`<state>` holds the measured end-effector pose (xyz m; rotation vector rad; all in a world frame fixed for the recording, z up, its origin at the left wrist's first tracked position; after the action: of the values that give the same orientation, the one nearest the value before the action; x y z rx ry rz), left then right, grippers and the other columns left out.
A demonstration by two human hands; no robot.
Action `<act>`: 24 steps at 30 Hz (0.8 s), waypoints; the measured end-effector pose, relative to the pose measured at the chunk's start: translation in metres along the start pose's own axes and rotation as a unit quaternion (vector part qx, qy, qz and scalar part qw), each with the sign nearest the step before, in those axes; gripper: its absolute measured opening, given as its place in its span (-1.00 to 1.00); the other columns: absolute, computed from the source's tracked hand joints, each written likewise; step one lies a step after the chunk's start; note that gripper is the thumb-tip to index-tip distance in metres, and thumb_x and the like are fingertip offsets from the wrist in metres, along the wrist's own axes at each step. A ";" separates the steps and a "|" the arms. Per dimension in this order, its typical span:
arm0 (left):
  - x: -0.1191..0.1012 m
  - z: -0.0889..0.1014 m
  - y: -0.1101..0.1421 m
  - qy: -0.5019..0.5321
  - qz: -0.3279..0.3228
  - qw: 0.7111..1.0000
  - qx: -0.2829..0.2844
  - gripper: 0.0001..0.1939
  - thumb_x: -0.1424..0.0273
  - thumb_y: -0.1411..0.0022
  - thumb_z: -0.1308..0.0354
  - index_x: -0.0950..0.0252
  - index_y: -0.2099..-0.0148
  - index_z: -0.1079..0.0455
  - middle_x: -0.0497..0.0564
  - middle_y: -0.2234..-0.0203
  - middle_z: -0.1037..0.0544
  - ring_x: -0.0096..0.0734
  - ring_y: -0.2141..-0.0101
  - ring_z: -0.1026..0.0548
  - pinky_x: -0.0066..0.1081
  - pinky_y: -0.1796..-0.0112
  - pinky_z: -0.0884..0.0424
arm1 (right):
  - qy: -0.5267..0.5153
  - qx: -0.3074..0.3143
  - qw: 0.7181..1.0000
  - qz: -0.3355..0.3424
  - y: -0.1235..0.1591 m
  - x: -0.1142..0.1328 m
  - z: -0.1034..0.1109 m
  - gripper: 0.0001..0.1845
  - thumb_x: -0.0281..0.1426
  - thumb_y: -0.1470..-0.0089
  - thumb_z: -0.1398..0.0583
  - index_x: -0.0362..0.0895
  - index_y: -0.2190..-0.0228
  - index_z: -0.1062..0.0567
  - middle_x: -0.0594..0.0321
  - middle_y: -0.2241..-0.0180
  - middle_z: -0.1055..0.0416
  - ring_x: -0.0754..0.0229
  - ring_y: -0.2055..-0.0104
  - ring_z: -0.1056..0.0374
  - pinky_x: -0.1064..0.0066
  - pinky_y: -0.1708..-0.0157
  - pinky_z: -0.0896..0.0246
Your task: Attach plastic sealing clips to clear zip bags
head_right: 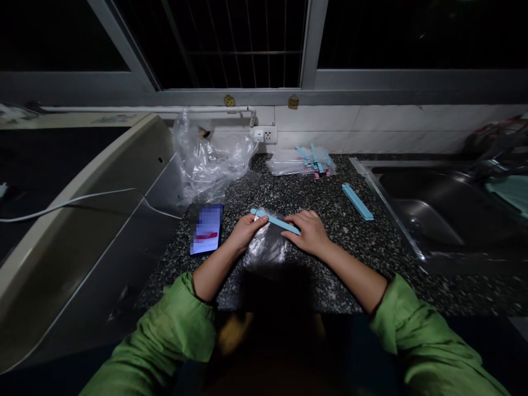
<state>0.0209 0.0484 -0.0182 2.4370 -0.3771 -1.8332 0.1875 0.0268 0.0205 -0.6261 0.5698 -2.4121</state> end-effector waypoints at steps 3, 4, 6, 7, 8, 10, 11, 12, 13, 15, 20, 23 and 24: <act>0.000 0.000 0.000 0.000 0.005 1.000 0.001 -0.56 0.12 0.35 -0.38 0.38 0.56 -0.36 -0.11 0.67 -0.41 -0.57 0.60 -0.28 -0.50 0.48 -0.16 | 0.047 -0.013 0.998 0.026 0.000 0.004 0.001 -0.79 -0.24 -0.06 -0.16 -0.12 0.37 -0.48 0.19 0.43 -0.49 0.14 0.34 -0.30 0.29 0.32 -0.05; 0.000 -0.001 0.000 0.000 0.006 1.000 0.005 -0.56 0.13 0.36 -0.39 0.37 0.55 -0.36 -0.11 0.66 -0.41 -0.57 0.60 -0.29 -0.50 0.48 -0.17 | 0.055 -0.018 0.998 0.027 0.001 0.004 0.002 -0.80 -0.26 -0.08 -0.14 -0.11 0.38 -0.48 0.20 0.43 -0.49 0.15 0.34 -0.29 0.29 0.32 -0.04; 0.001 -0.002 0.000 0.003 0.012 1.000 0.020 -0.56 0.16 0.38 -0.40 0.37 0.50 -0.38 -0.11 0.64 -0.43 -0.56 0.59 -0.31 -0.50 0.46 -0.20 | 0.061 -0.029 0.997 0.022 0.001 0.003 0.003 -0.81 -0.28 -0.10 -0.12 -0.11 0.39 -0.48 0.21 0.44 -0.49 0.16 0.35 -0.28 0.30 0.33 -0.03; 0.001 -0.002 0.000 0.007 0.014 0.999 0.029 -0.55 0.19 0.40 -0.41 0.37 0.47 -0.38 -0.11 0.63 -0.44 -0.55 0.57 -0.32 -0.50 0.44 -0.21 | 0.060 -0.034 0.997 0.018 0.001 0.002 0.004 -0.80 -0.27 -0.10 -0.11 -0.10 0.38 -0.48 0.21 0.43 -0.49 0.16 0.35 -0.28 0.30 0.33 -0.03; 0.001 -0.003 0.000 0.012 0.015 0.999 0.039 -0.54 0.21 0.41 -0.42 0.37 0.45 -0.38 -0.11 0.61 -0.44 -0.55 0.56 -0.34 -0.49 0.43 -0.22 | 0.059 -0.037 0.997 0.016 0.001 0.001 0.004 -0.80 -0.27 -0.11 -0.11 -0.10 0.38 -0.48 0.21 0.42 -0.49 0.16 0.35 -0.28 0.30 0.34 -0.03; -0.001 -0.003 0.000 0.022 0.011 0.998 0.053 -0.54 0.25 0.40 -0.43 0.36 0.42 -0.38 -0.12 0.58 -0.45 -0.55 0.54 -0.35 -0.50 0.41 -0.23 | 0.056 -0.034 0.998 0.016 0.001 0.000 0.003 -0.79 -0.27 -0.12 -0.10 -0.10 0.37 -0.48 0.20 0.41 -0.49 0.16 0.35 -0.28 0.30 0.33 -0.03; -0.002 -0.003 0.000 0.026 0.006 0.998 0.056 -0.55 0.26 0.39 -0.43 0.36 0.43 -0.37 -0.12 0.58 -0.45 -0.55 0.53 -0.35 -0.50 0.40 -0.23 | 0.055 -0.029 0.998 0.018 0.002 -0.001 0.003 -0.80 -0.27 -0.12 -0.10 -0.10 0.37 -0.47 0.20 0.41 -0.49 0.16 0.34 -0.29 0.30 0.33 -0.03; -0.003 -0.003 0.000 0.029 0.003 0.998 0.059 -0.56 0.27 0.38 -0.43 0.36 0.43 -0.36 -0.12 0.58 -0.44 -0.56 0.52 -0.35 -0.51 0.40 -0.23 | 0.056 -0.024 0.998 0.020 0.002 -0.001 0.002 -0.80 -0.28 -0.12 -0.11 -0.10 0.37 -0.47 0.20 0.41 -0.49 0.16 0.34 -0.29 0.31 0.33 -0.03; -0.004 -0.003 0.001 0.030 0.001 0.998 0.062 -0.57 0.27 0.37 -0.42 0.36 0.44 -0.35 -0.13 0.58 -0.44 -0.56 0.52 -0.35 -0.51 0.40 -0.23 | 0.057 -0.021 0.998 0.023 0.002 -0.002 0.001 -0.81 -0.28 -0.12 -0.11 -0.10 0.37 -0.47 0.20 0.41 -0.50 0.16 0.34 -0.29 0.31 0.33 -0.03; -0.007 -0.003 0.002 0.031 0.002 0.997 0.071 -0.57 0.27 0.36 -0.43 0.36 0.45 -0.36 -0.13 0.58 -0.44 -0.57 0.52 -0.34 -0.52 0.40 -0.22 | 0.059 -0.022 0.998 0.030 0.002 -0.002 0.000 -0.81 -0.29 -0.12 -0.10 -0.11 0.37 -0.47 0.21 0.41 -0.50 0.16 0.34 -0.28 0.31 0.33 -0.04; -0.009 -0.003 0.002 0.062 0.007 0.996 0.065 -0.55 0.12 0.32 -0.39 0.37 0.47 -0.40 -0.09 0.61 -0.45 -0.54 0.55 -0.35 -0.51 0.43 -0.23 | 0.061 -0.022 0.997 0.029 0.003 -0.004 0.000 -0.80 -0.29 -0.14 -0.09 -0.10 0.34 -0.48 0.19 0.39 -0.50 0.15 0.33 -0.28 0.30 0.32 -0.07; -0.004 -0.003 -0.002 0.097 0.022 0.994 0.053 -0.48 -0.03 0.26 -0.30 0.36 0.52 -0.38 -0.05 0.67 -0.44 -0.46 0.56 -0.39 -0.45 0.44 -0.28 | 0.052 -0.023 0.998 0.035 0.003 -0.003 0.000 -0.80 -0.30 -0.13 -0.09 -0.11 0.33 -0.47 0.17 0.39 -0.50 0.14 0.32 -0.27 0.28 0.31 -0.11; -0.002 -0.002 -0.004 0.099 0.024 0.994 0.049 -0.48 -0.05 0.24 -0.28 0.36 0.52 -0.37 -0.05 0.69 -0.42 -0.44 0.57 -0.40 -0.44 0.45 -0.29 | 0.044 -0.026 0.998 0.038 0.003 -0.003 0.000 -0.80 -0.31 -0.13 -0.09 -0.12 0.33 -0.47 0.16 0.39 -0.49 0.13 0.32 -0.28 0.27 0.30 -0.14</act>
<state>0.0229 0.0523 -0.0163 2.6207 -0.5163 -1.5703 0.1906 0.0264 0.0177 -0.5119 0.6833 -2.3698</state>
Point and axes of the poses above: each hand's wrist, its own y-axis away from the middle knuckle, its own z-axis out of the back of the hand, x = y × z, the point moved 5 cm from there along -y, towards the middle knuckle
